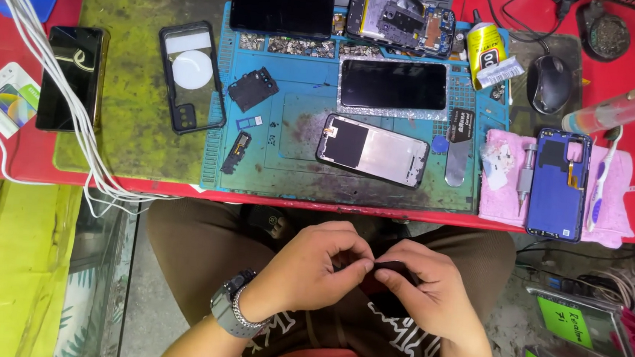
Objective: Installing a new screen onto a mobile phone frame and adjusting internal ribbon cables using tweezers.
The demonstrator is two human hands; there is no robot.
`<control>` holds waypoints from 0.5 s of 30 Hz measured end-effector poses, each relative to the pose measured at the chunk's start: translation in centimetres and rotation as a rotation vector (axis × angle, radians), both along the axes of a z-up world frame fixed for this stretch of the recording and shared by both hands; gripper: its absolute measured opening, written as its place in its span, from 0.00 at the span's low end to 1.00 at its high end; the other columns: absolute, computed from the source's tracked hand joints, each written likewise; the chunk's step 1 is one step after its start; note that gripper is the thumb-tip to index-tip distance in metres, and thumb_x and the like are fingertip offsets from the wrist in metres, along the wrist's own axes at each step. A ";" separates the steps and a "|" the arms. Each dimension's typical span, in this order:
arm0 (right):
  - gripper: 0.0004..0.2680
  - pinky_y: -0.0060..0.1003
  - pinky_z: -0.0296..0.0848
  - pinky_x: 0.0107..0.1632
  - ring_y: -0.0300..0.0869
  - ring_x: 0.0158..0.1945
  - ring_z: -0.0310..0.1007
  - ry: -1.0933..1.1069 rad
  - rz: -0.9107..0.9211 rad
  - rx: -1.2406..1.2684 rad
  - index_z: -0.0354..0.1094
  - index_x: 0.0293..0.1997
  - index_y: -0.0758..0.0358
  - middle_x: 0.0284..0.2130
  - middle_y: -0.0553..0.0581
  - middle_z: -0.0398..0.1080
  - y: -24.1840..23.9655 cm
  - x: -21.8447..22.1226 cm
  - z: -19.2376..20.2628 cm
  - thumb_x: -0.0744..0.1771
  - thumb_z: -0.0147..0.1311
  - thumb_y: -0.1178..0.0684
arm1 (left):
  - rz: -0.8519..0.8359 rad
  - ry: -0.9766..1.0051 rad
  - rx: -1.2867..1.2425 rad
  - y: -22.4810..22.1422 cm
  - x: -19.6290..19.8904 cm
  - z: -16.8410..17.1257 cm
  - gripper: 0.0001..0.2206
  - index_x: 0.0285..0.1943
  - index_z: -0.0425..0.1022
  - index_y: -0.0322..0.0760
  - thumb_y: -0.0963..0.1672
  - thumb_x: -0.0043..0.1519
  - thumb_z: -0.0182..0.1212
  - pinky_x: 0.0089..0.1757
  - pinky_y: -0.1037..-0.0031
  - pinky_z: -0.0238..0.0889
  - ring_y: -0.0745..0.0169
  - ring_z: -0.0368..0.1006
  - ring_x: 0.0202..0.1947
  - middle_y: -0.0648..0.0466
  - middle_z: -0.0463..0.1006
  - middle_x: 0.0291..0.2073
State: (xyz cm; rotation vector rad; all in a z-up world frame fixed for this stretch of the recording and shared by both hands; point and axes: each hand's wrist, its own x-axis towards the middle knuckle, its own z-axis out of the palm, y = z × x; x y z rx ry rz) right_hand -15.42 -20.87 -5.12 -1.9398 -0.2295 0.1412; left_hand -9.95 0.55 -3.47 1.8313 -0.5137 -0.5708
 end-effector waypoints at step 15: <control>0.05 0.35 0.74 0.40 0.41 0.36 0.75 0.018 0.249 -0.035 0.80 0.40 0.58 0.32 0.51 0.76 -2.0 0.8 -1.2 0.67 0.58 0.52 | -0.130 0.225 -0.036 -0.2 0.4 -2.8 0.04 0.33 0.80 0.42 0.43 0.61 0.63 0.36 0.77 0.63 0.71 0.70 0.29 0.61 0.76 0.29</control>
